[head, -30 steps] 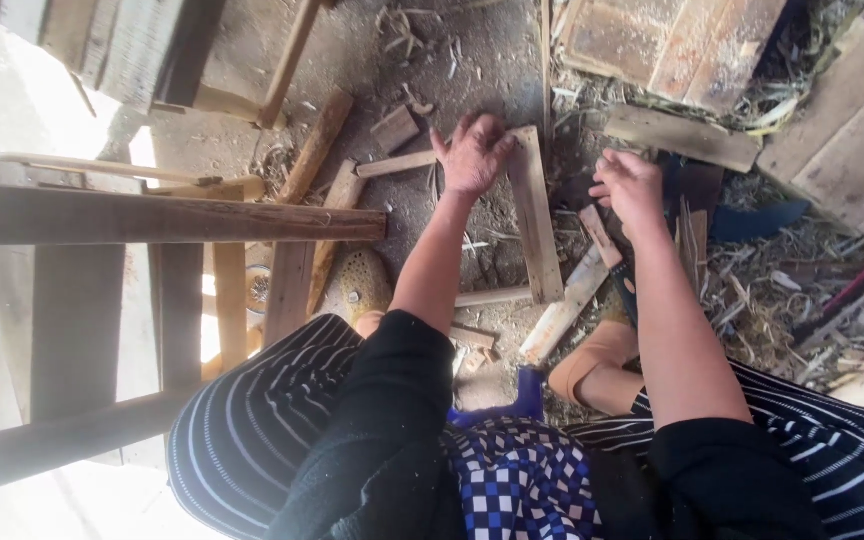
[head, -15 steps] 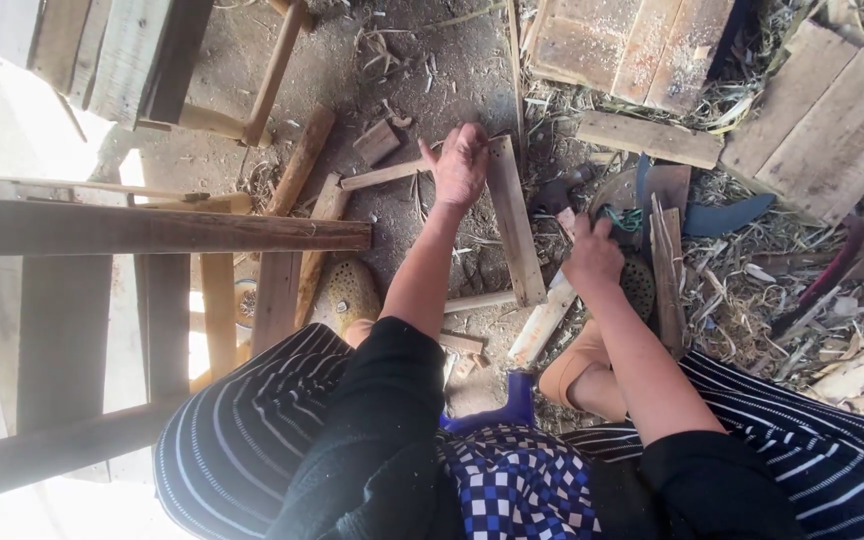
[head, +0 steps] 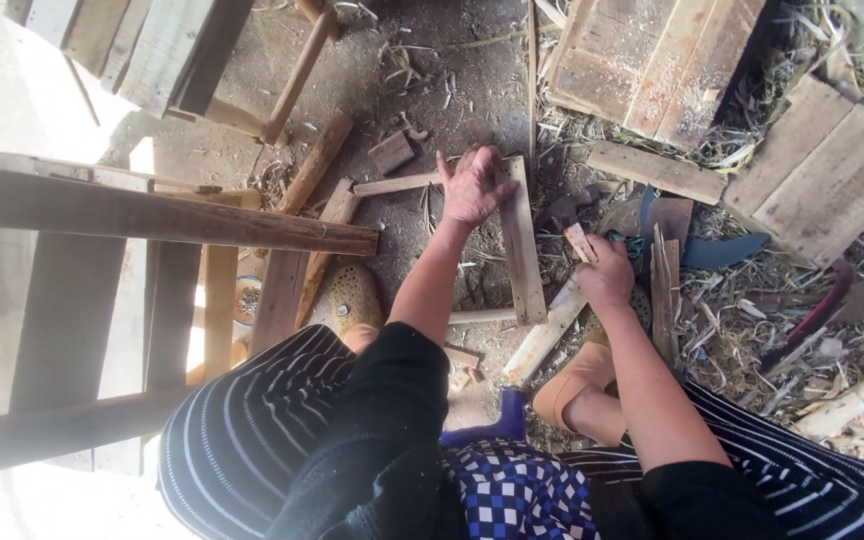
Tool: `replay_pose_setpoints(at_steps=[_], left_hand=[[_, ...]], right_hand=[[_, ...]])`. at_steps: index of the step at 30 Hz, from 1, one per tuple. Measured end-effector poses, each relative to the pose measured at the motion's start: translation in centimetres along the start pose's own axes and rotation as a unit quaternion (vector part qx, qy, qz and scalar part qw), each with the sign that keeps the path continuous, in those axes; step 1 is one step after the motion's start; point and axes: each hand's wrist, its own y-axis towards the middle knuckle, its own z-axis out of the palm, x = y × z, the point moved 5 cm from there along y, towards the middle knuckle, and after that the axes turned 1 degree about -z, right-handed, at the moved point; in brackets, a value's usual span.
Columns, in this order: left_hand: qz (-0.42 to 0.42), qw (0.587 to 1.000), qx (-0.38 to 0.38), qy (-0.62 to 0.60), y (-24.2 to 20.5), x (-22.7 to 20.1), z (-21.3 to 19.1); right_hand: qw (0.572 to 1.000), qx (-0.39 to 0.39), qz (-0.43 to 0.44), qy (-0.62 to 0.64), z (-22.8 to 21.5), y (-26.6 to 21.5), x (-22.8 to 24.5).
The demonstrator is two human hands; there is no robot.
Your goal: The person sits on the ground assembling small wooden stool frames. They position wooden crossbars into a leg frame, hammer nails to fasten the joints, and fit additional slats one at a time, placing finished frames aside.
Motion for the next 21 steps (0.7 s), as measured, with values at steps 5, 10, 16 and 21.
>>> replay_pose_setpoints(at_steps=[5,10,16,21], left_hand=[[-0.003,1.000,0.004,-0.007,0.2,0.5,0.3],[-0.003,1.000,0.009,-0.007,0.6,1.2,0.7],[-0.015,0.999,0.027,-0.006,0.8,1.8,1.4],[-0.004,1.000,0.022,-0.010,0.5,1.2,0.7]], right_hand=[[0.999,0.005,-0.005,-0.038,-3.2,0.4,2.2],[0.993,-0.109,-0.033,-0.018,-6.3,2.0,2.1],[0.916,0.039,-0.011,0.400,-9.0,0.4,10.3],[0.924,-0.003,-0.127,0.360,-8.3,-0.1,14.6]])
